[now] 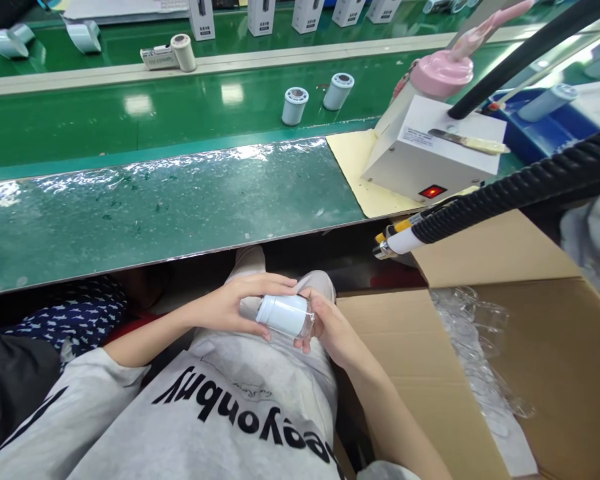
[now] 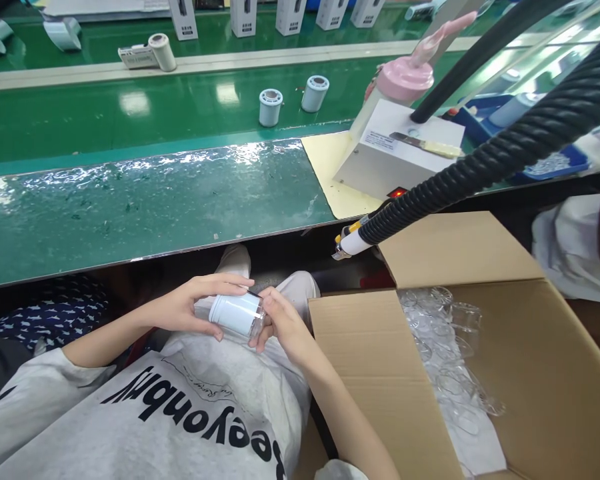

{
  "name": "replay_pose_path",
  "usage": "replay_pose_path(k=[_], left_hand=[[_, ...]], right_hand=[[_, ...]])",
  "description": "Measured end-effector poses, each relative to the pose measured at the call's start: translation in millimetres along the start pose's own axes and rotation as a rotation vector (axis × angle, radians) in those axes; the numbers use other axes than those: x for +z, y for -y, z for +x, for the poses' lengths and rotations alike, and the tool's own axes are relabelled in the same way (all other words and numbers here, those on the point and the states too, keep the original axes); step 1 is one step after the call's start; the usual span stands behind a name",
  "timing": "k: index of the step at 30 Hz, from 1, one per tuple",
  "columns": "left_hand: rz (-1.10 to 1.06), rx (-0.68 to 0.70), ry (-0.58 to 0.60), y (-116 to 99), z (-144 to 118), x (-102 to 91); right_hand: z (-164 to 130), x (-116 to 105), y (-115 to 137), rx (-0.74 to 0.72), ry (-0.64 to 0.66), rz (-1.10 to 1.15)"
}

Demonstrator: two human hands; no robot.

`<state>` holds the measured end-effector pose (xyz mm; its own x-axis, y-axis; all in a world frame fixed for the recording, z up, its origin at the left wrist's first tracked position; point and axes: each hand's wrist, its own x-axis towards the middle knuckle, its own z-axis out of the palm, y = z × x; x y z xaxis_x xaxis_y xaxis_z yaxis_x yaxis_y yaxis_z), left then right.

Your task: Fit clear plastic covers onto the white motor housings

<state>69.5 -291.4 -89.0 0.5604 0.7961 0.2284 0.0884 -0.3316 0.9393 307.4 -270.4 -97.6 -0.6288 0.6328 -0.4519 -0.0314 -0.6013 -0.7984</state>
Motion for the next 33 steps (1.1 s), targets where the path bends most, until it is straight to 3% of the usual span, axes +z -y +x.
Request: replay_pose_path(k=[7, 12, 15, 17, 21, 23, 25, 28, 33], left_hand=[[-0.01, 0.019, 0.002, 3.9, -0.4, -0.8], [0.013, -0.021, -0.007, -1.8, 1.3, 0.2], [0.018, -0.034, -0.021, -7.9, 2.0, 1.7], [-0.008, -0.086, -0.039, -11.7, 1.5, 2.9], [-0.134, -0.251, -0.071, -17.2, -0.3, 5.5], [-0.188, -0.318, -0.092, -18.4, -0.9, 6.6], [-0.21, -0.38, -0.102, -18.4, -1.1, 6.7], [-0.203, -0.407, -0.068, -17.1, -1.1, 4.2], [-0.097, -0.221, 0.066, -14.6, -3.0, -2.9]], right_hand=[[1.3, 7.7, 3.4, 0.114, 0.03, 0.09], [1.7, 6.9, 5.7, 0.232, 0.132, 0.113], [-0.1, 4.0, 2.5, 0.232, 0.171, 0.066], [-2.6, 0.9, -1.5, 0.1, 0.143, -0.02], [-7.3, -8.9, -9.8, -0.541, -0.059, -0.46], [-8.5, -14.1, -11.9, -0.802, -0.072, -0.742], [-9.3, -17.6, -12.0, -0.923, -0.037, -0.906], [-10.3, -18.5, -11.2, -0.849, -0.033, -0.852], [-11.6, -13.1, -14.8, -0.494, -0.04, -0.431]])
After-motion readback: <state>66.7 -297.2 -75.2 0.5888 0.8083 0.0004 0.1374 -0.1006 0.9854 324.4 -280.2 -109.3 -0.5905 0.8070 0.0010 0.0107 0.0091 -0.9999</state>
